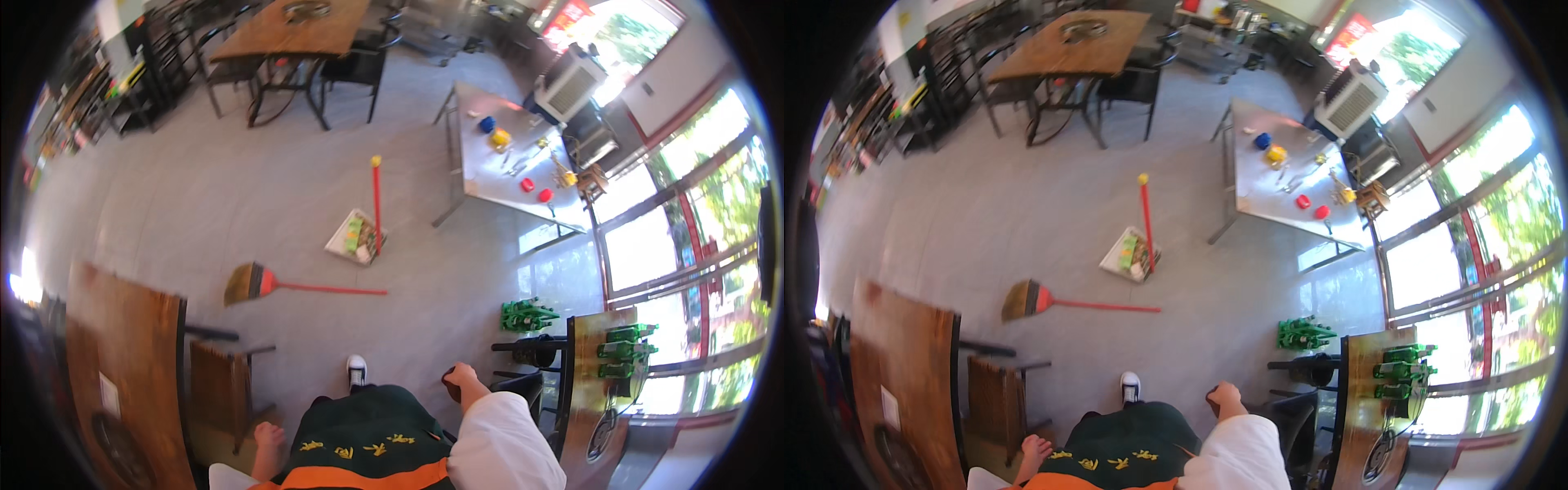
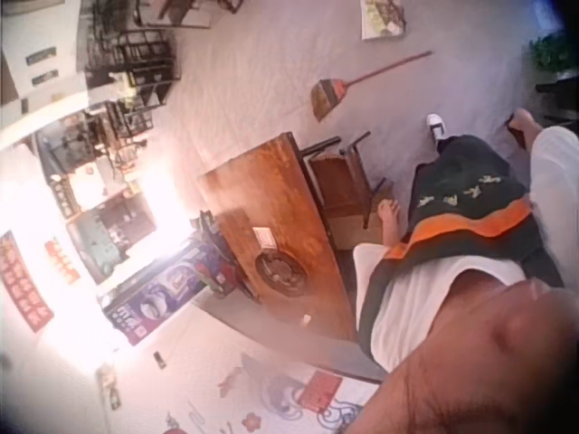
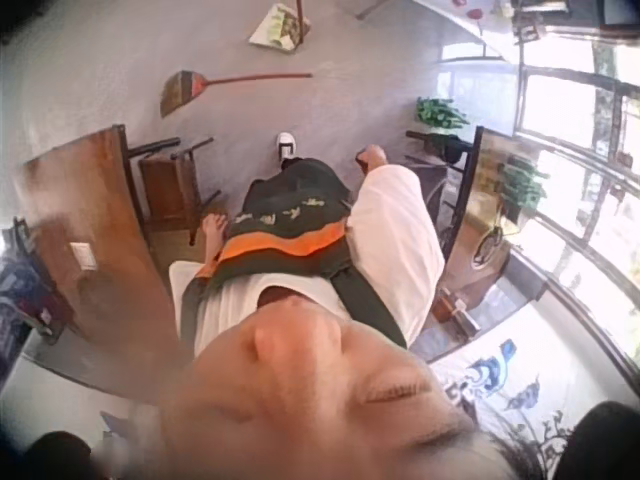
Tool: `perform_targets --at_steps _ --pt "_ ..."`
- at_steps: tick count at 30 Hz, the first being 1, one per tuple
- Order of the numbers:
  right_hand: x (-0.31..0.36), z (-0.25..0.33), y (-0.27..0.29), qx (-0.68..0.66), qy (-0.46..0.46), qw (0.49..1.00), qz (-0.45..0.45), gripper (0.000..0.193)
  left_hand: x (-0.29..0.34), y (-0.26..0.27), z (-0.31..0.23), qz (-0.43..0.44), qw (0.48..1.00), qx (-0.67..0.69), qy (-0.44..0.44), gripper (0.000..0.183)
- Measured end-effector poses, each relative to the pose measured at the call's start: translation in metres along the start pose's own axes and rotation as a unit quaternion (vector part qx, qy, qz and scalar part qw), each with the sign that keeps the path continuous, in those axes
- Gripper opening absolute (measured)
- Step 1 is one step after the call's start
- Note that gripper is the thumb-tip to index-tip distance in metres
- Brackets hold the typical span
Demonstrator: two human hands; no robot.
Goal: The person wipes down several restaurant tables and chairs with a cloth, sweeps debris from a tabletop using a broom, and then discards the collected waste into a trash can.
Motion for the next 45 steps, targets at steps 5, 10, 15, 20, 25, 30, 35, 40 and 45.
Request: perform_targets --at_steps 5,10,15,20,25,30,35,40,45 --pt "-0.069 0.065 0.068 -0.157 0.055 0.982 -0.089 0.057 -0.013 -0.18 -0.124 0.144 0.981 -0.11 -0.07 0.026" --pt "-0.068 0.202 0.123 -0.275 0.162 0.938 -0.135 0.047 0.022 -0.367 -0.194 0.333 0.936 -0.116 0.009 0.045" --pt "-0.053 0.325 0.148 -0.362 0.266 0.886 -0.117 0.046 0.071 -0.492 -0.247 0.395 0.896 -0.066 0.193 0.058" --pt "-0.042 0.393 0.201 -0.119 0.45 0.882 -0.066 0.07 -0.012 -0.521 -0.26 0.416 0.898 0.036 0.138 0.038" --pt "-0.125 0.38 0.22 -0.208 0.587 0.771 0.132 0.057 -0.03 -0.533 -0.276 0.323 0.928 0.132 0.128 0.035" --pt "-0.244 0.351 0.221 -0.147 0.356 0.892 0.238 0.038 -0.048 -0.492 -0.241 0.122 0.958 0.258 0.038 0.02" --pt "-0.358 0.34 0.163 -0.026 0.367 0.9 0.236 0.036 -0.065 -0.482 -0.144 -0.041 0.98 0.193 0.029 0.019" --pt "-0.456 0.378 0.048 0.093 0.37 0.893 0.24 0.039 -0.081 -0.474 -0.101 -0.134 0.965 0.215 0.068 0.019" --pt "-0.562 0.411 -0.099 0.186 0.378 0.883 0.204 0.043 -0.139 -0.431 -0.078 -0.18 0.981 0.072 -0.03 0.024"
Point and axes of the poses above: each hand's wrist, its own x-axis away from the middle knuckle, its own y-axis out of the back of the hand, z = x × y, the point moved 5 cm from there along -x, towards the middle knuckle, and after that the axes turned 6 degrees about z, right-handed, at the moved point
